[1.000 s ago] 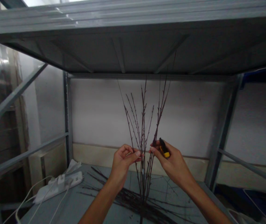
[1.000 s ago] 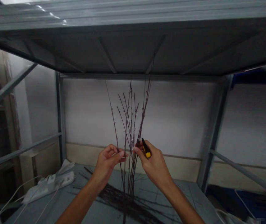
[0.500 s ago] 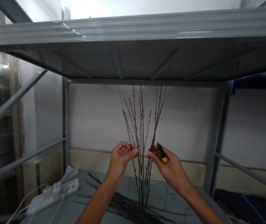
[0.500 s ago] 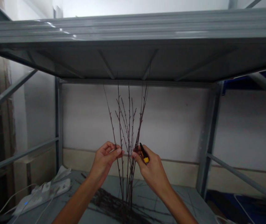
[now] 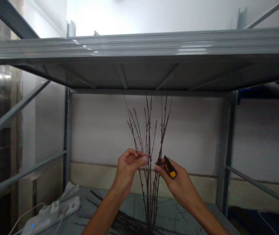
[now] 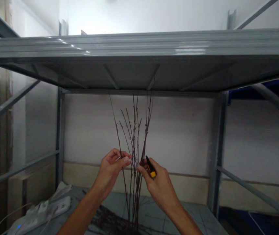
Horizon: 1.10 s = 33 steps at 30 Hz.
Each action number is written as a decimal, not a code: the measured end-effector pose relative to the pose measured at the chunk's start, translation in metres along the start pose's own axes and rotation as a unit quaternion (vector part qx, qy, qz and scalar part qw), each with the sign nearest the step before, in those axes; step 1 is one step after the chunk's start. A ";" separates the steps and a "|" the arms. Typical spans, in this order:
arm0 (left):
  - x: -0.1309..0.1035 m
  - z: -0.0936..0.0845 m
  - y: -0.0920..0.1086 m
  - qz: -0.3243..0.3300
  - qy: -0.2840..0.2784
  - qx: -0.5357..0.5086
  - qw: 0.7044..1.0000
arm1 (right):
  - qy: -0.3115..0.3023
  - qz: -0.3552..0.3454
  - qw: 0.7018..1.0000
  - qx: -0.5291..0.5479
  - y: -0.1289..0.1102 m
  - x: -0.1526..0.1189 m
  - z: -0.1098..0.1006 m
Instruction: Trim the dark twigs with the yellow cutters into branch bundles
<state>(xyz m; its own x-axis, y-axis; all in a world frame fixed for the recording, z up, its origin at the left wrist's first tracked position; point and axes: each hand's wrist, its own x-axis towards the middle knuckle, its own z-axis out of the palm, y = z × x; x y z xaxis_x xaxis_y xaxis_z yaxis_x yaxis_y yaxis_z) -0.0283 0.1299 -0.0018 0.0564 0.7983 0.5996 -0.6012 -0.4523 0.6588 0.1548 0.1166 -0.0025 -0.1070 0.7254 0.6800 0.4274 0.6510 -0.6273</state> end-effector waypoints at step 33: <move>0.006 0.016 -0.010 0.005 -0.018 -0.003 1.000 | -0.013 -0.228 0.923 -0.309 -0.024 0.029 -0.038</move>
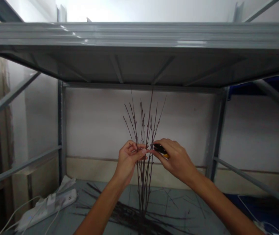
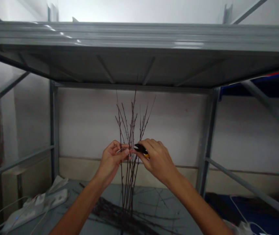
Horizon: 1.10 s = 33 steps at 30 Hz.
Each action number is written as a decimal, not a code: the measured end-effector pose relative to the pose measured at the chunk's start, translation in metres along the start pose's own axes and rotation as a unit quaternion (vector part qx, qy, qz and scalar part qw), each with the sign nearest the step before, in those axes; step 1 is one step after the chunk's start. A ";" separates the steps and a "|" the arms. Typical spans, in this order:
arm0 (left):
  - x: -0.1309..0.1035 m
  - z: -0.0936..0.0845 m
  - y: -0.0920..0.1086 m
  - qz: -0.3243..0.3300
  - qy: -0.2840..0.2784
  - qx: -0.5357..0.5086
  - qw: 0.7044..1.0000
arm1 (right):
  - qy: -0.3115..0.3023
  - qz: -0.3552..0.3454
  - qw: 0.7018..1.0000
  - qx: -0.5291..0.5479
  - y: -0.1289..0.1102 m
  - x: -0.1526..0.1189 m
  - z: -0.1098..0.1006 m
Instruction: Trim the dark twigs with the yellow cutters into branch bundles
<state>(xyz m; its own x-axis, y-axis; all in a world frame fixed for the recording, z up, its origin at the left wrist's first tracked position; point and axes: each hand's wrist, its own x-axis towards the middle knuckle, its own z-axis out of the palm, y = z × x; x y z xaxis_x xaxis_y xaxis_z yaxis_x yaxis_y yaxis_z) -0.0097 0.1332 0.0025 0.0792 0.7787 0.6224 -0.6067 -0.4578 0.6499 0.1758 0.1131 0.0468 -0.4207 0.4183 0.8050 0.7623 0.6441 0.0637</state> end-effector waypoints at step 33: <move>-0.025 0.020 0.004 -0.039 -0.028 -0.029 0.998 | 0.036 0.060 0.998 0.000 -0.019 0.021 -0.026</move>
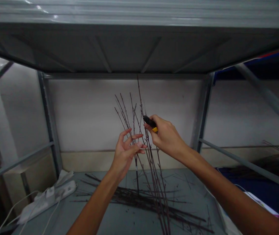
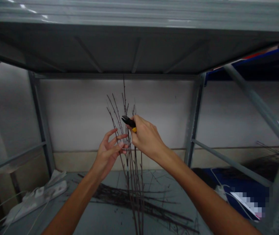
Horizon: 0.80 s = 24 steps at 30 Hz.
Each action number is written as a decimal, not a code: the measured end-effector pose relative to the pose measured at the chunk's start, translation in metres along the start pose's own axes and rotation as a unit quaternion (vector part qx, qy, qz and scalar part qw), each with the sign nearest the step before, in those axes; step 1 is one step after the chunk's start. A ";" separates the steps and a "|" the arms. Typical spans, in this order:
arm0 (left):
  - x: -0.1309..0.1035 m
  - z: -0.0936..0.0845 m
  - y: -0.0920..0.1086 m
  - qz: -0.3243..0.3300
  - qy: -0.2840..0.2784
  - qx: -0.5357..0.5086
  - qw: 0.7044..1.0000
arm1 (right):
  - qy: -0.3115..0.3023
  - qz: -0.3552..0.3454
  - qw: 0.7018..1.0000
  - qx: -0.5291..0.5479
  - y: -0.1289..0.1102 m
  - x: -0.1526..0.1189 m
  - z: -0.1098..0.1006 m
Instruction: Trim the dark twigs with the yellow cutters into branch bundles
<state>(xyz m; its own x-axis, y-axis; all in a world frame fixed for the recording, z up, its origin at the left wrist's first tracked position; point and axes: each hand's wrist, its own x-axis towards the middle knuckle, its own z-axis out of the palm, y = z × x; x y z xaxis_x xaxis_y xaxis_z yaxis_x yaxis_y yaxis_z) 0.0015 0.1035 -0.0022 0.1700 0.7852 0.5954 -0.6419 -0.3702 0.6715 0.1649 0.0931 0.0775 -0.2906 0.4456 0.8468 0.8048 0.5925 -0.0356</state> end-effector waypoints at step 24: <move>-0.024 0.004 0.012 -0.068 -0.043 0.110 0.991 | 0.040 -0.018 0.994 -0.102 -0.021 0.001 -0.007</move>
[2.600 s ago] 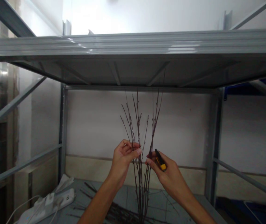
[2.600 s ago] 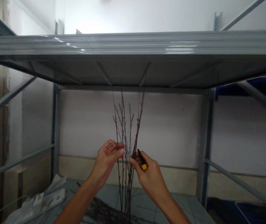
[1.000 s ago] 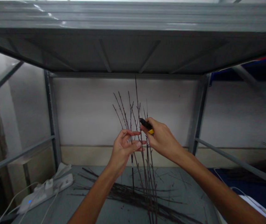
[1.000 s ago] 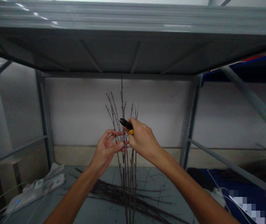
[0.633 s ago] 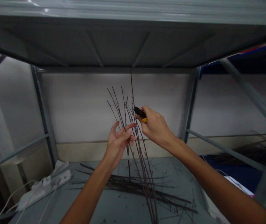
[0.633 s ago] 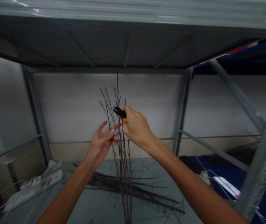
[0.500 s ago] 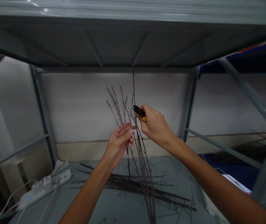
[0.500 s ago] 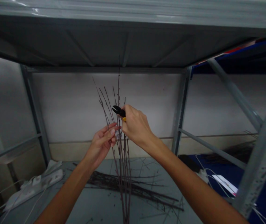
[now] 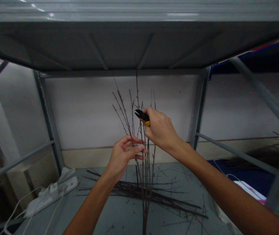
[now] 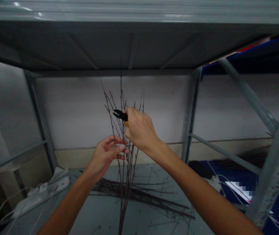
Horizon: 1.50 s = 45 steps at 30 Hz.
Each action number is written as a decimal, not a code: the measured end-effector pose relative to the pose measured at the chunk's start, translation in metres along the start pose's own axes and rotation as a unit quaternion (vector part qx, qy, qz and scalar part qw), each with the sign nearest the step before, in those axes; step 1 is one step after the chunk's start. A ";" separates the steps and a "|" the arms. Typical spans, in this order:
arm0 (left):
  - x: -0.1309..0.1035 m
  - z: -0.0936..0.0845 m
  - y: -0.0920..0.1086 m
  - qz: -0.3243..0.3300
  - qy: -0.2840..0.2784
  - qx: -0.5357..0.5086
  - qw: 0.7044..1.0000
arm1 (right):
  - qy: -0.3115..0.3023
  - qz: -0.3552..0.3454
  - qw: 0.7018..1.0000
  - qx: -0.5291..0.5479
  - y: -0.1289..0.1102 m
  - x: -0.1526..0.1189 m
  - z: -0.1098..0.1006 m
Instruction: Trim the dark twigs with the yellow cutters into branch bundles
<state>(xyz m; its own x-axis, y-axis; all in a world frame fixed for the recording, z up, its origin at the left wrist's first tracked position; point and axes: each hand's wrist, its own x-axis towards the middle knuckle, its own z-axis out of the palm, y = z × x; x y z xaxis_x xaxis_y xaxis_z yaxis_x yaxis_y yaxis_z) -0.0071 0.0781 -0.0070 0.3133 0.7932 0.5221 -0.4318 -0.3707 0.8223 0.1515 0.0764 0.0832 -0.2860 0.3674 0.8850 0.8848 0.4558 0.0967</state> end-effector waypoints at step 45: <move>0.014 0.009 0.000 0.096 0.069 -0.034 0.992 | -0.026 0.044 0.985 0.162 0.002 -0.007 0.007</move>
<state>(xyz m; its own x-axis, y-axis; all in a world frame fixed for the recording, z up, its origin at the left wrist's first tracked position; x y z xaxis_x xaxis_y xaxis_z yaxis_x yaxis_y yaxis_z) 0.0051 0.0849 0.0019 0.1037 0.7717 0.6274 -0.5306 -0.4907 0.6912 0.1524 0.0805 0.0743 -0.2398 0.4544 0.8579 0.7455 0.6523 -0.1371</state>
